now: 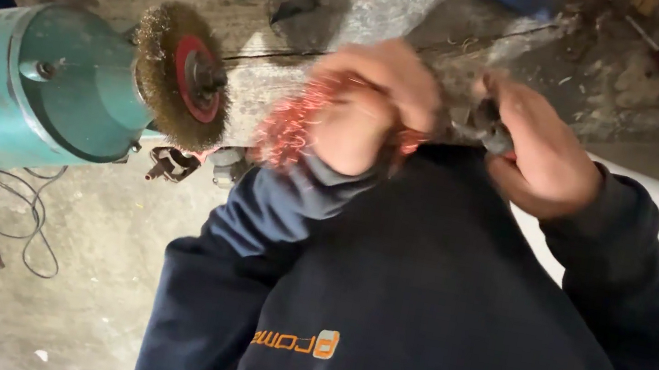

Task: Stripping copper wire from an electric motor stator using various hand tools.

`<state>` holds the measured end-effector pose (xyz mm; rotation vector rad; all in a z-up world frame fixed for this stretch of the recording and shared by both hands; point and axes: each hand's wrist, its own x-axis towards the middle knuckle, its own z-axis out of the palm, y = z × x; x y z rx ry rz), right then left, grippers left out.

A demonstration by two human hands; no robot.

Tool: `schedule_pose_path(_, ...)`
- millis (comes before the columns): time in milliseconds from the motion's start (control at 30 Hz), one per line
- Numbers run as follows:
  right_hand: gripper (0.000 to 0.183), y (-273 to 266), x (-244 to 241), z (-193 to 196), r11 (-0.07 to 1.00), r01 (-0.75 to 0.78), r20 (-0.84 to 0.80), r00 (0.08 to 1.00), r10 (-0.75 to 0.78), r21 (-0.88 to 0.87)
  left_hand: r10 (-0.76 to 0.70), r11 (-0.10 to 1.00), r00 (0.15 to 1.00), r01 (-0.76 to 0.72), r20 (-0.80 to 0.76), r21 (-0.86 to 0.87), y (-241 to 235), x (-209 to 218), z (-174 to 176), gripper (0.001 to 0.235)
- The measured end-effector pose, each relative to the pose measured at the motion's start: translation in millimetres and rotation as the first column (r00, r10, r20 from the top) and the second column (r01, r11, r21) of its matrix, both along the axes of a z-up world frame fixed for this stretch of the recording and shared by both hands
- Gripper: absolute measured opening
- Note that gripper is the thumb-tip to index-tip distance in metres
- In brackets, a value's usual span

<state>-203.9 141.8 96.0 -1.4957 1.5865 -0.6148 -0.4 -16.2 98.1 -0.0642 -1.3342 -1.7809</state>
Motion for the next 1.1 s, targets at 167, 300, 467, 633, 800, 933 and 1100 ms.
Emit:
schedule_pose_path(167,0.084,22,-31,-64,0.984,-0.086,-0.363,0.931,0.023,-0.158,0.180,0.783,0.971,-0.237,0.154,0.576,28,52,-50,0.040)
schedule_pose_path(300,0.078,21,-40,-90,0.959,-0.131,-0.462,0.887,0.001,-0.251,0.271,0.621,0.936,-0.348,0.225,0.702,52,65,-55,0.035)
schedule_pose_path(467,0.071,-2,-56,-98,0.983,-0.112,-0.467,0.884,0.033,-0.143,-0.023,0.740,0.869,-0.318,0.495,0.592,81,75,-55,0.041)
schedule_pose_path(633,0.059,-15,-51,-47,0.970,-0.190,-0.344,0.930,0.128,-0.152,-0.086,0.831,0.811,-0.261,0.578,0.491,126,67,-61,0.023)
schedule_pose_path(800,0.034,-30,10,0,0.634,-0.581,-0.376,0.814,0.443,-0.510,-0.162,0.896,0.775,-0.143,0.611,0.419,174,65,-96,0.015)
schedule_pose_path(933,0.038,-38,81,5,0.291,-0.820,-0.476,0.534,0.699,-0.493,-0.190,0.982,0.760,0.134,0.621,0.137,176,95,-72,0.016)
schedule_pose_path(1100,0.024,-17,150,-20,0.293,-0.854,-0.358,0.459,0.813,-0.430,0.029,0.983,0.700,0.110,0.713,-0.149,172,205,-27,0.020)
